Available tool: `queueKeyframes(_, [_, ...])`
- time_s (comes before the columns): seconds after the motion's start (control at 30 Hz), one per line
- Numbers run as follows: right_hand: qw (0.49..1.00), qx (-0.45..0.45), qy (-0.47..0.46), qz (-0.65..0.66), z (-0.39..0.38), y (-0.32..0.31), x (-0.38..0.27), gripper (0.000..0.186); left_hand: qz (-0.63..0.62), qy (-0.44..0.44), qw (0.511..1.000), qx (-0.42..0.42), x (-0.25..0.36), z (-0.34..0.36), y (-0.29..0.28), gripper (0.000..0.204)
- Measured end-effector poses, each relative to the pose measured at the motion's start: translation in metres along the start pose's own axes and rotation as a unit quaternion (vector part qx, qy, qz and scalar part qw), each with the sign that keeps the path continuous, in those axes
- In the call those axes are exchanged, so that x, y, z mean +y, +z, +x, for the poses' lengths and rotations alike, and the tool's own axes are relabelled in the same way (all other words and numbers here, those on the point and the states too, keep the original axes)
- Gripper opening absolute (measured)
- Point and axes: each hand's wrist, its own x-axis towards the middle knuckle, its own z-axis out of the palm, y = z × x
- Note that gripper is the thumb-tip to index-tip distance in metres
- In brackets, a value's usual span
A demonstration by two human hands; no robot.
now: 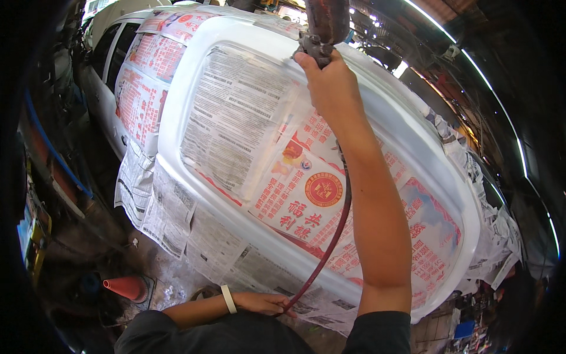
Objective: The person spray paints the white body panel of a vehicle using a spray gun, covering the surface in broad strokes while the surrounding areas are masked with newspaper.
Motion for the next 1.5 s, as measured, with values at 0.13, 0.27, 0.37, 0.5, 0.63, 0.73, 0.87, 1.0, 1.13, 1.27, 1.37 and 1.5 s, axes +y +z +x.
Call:
queueKeyframes(0.13, [0.999,-0.025,-0.006,0.046,0.003,0.015,-0.022,0.053,0.018,0.046,0.998,0.028,-0.010,-0.006,-0.003,0.025])
queueKeyframes(0.27, [0.998,-0.048,-0.030,0.023,0.024,0.003,-0.023,0.058,0.006,0.077,0.997,0.024,0.003,-0.011,0.004,0.029])
queueKeyframes(0.37, [0.996,-0.081,-0.032,0.016,0.042,-0.017,-0.032,0.051,-0.020,0.090,0.995,0.028,0.023,-0.012,0.019,0.034])
queueKeyframes(0.5, [0.994,-0.101,-0.023,0.026,0.059,-0.030,-0.040,0.048,0.006,0.102,0.995,0.012,0.045,-0.011,0.032,0.034])
queueKeyframes(0.63, [0.994,-0.107,-0.014,-0.007,0.070,-0.037,-0.045,0.051,0.012,0.098,0.995,-0.010,0.064,-0.007,0.047,0.034])
queueKeyframes(0.73, [0.989,-0.106,0.023,-0.096,0.078,-0.049,-0.044,0.054,0.012,0.092,0.995,-0.037,0.081,-0.002,0.057,0.034])
queueKeyframes(0.87, [0.990,-0.137,0.045,-0.008,0.076,-0.066,-0.031,0.044,0.036,0.088,0.994,-0.060,0.088,0.010,0.065,0.034])
queueKeyframes(1.0, [0.989,-0.115,0.081,-0.039,0.055,-0.103,-0.012,0.045,0.021,0.084,0.992,-0.096,0.081,0.026,0.070,0.033])
queueKeyframes(1.13, [0.986,-0.032,0.076,-0.148,0.013,-0.152,0.009,0.058,0.046,0.069,0.985,-0.152,0.084,0.041,0.079,0.034])
queueKeyframes(1.27, [0.972,-0.025,0.153,-0.177,-0.021,-0.206,0.027,0.059,0.055,0.056,0.976,-0.205,0.079,0.064,0.087,0.029])
queueKeyframes(1.37, [0.974,0.004,0.160,-0.157,-0.052,-0.235,0.042,0.058,0.043,0.009,0.970,-0.241,0.077,0.076,0.092,0.035])
queueKeyframes(1.5, [0.964,0.050,0.197,-0.170,-0.087,-0.277,0.069,0.055,0.070,-0.021,0.957,-0.279,0.078,0.095,0.100,0.034])
